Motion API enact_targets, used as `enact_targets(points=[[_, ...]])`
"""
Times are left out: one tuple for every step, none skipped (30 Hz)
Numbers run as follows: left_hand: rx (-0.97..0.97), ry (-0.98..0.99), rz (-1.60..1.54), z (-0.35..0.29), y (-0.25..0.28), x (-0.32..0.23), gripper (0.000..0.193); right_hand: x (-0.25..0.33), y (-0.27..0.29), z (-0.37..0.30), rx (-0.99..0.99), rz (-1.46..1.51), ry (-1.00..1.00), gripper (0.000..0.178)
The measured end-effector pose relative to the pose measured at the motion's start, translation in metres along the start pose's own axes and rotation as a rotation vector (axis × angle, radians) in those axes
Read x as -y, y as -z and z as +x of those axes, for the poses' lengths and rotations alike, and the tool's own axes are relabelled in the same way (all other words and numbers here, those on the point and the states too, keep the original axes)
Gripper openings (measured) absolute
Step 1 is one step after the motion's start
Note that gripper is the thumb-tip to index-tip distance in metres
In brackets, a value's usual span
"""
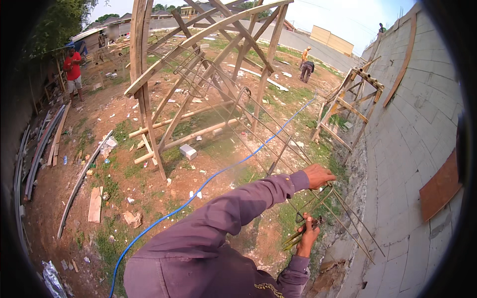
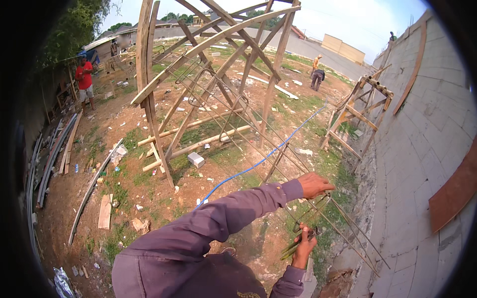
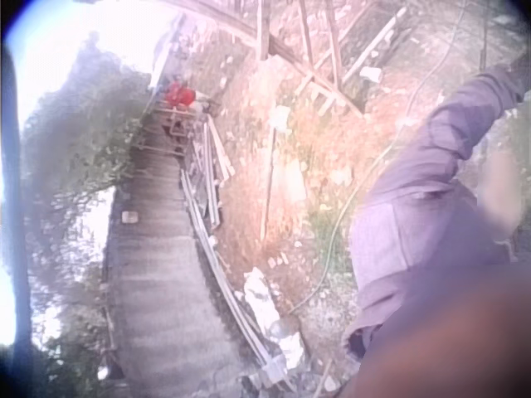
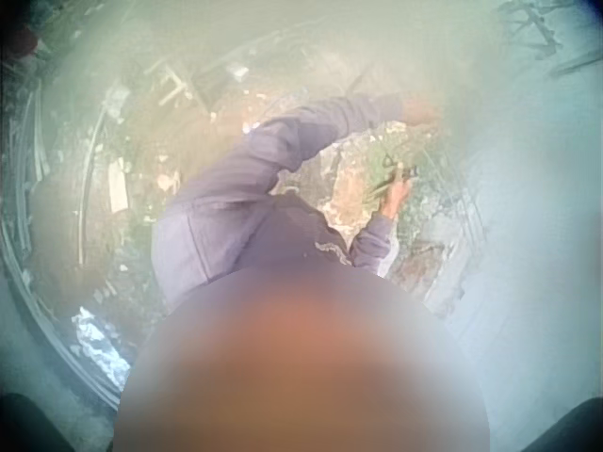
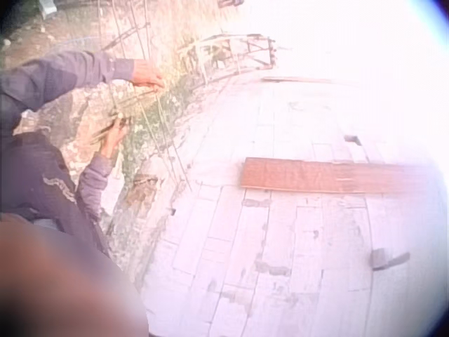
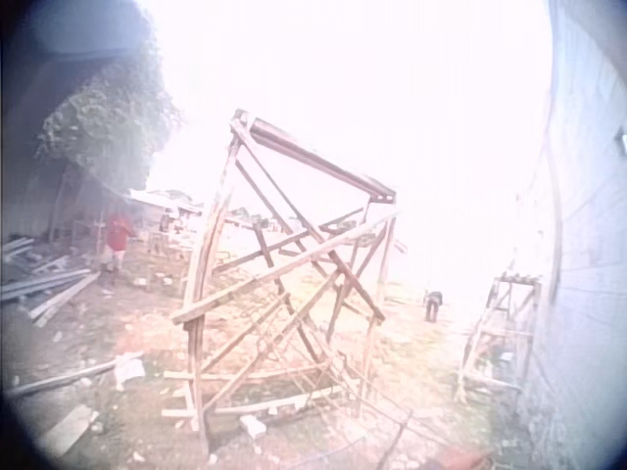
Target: The person walks through a construction site, picks up a metal rebar cage, and uses pliers to twist wire ties around the cage to secure it. The person repeatedly twists wire ties at multiple points along the cage while standing near a partially built wall.
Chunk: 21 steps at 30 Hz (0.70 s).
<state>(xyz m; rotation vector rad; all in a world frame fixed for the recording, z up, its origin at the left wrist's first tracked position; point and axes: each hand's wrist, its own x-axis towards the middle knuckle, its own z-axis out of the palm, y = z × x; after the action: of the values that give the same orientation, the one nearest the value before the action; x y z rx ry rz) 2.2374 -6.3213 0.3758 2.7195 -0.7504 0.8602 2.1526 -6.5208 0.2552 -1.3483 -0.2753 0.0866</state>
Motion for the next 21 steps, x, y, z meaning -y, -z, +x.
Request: enact_targets(points=[[0.004, 0.003, 0.017, 0.000, 0.000, 0.001, 0.055, 0.000, 0.000, -0.003, 0.016, -0.030, -0.020, 0.023], [0.016, 0.057, -0.028, 0.001, 0.000, 0.001, 0.057, 0.000, -0.001, -0.005, 0.035, -0.047, -0.033, 0.024], [0.076, 0.069, -0.040, 0.002, 0.002, 0.001, 0.058, 0.000, 0.000, -0.008, 0.011, -0.085, -0.034, 0.024], [0.080, 0.048, -0.053, 0.003, 0.003, -0.001, 0.055, -0.001, -0.001, -0.009, 0.032, -0.085, -0.033, 0.025], [0.034, 0.000, -0.087, 0.003, 0.005, -0.004, 0.052, -0.001, -0.001, -0.010, -0.001, -0.091, -0.055, 0.025], [-0.012, -0.032, -0.112, 0.004, 0.008, -0.008, 0.049, -0.002, -0.002, -0.010, -0.007, -0.079, -0.085, 0.026], [0.009, -0.023, -0.140, 0.004, 0.011, -0.013, 0.044, -0.003, -0.003, -0.010, -0.023, -0.095, -0.073, 0.027], [-0.009, -0.027, -0.171, 0.004, 0.015, -0.017, 0.040, -0.004, -0.004, -0.009, -0.042, -0.111, -0.078, 0.028], [0.032, 0.000, -0.212, 0.004, 0.018, -0.022, 0.038, -0.005, -0.005, -0.008, -0.060, -0.121, -0.102, 0.029], [0.036, 0.011, -0.257, 0.004, 0.021, -0.026, 0.037, -0.005, -0.005, -0.006, -0.075, -0.109, -0.091, 0.029], [0.041, 0.011, -0.298, 0.005, 0.025, -0.029, 0.036, -0.005, -0.006, -0.004, -0.093, -0.089, -0.096, 0.029], [0.068, 0.055, -0.315, 0.006, 0.028, -0.032, 0.037, -0.005, -0.006, -0.003, -0.088, -0.046, -0.079, 0.029], [0.091, 0.090, -0.333, 0.008, 0.031, -0.035, 0.038, -0.006, -0.005, -0.001, -0.072, -0.053, -0.089, 0.028], [0.120, 0.143, -0.333, 0.009, 0.032, -0.036, 0.038, -0.006, -0.004, 0.001, -0.083, -0.077, -0.100, 0.028], [0.081, 0.114, -0.377, 0.012, 0.032, -0.038, 0.043, -0.007, -0.002, 0.002, -0.077, -0.095, -0.106, 0.028], [0.099, 0.112, -0.388, 0.013, 0.032, -0.039, 0.044, -0.008, -0.001, 0.003, -0.070, -0.136, -0.165, 0.028], [0.130, 0.149, -0.375, 0.014, 0.032, -0.040, 0.044, -0.009, 0.001, 0.003, -0.064, -0.102, -0.111, 0.028], [0.149, 0.189, -0.353, 0.014, 0.032, -0.039, 0.045, -0.011, 0.001, 0.003, -0.059, -0.089, -0.111, 0.028], [0.167, 0.272, -0.358, 0.014, 0.031, -0.040, 0.047, -0.014, 0.001, 0.003, -0.036, -0.073, -0.089, 0.028], [0.172, 0.292, -0.385, 0.013, 0.030, -0.040, 0.046, -0.017, 0.001, 0.003, -0.043, -0.065, -0.118, 0.029], [0.176, 0.310, -0.415, 0.013, 0.028, -0.040, 0.045, -0.020, 0.000, 0.002, -0.040, -0.056, -0.124, 0.030]])
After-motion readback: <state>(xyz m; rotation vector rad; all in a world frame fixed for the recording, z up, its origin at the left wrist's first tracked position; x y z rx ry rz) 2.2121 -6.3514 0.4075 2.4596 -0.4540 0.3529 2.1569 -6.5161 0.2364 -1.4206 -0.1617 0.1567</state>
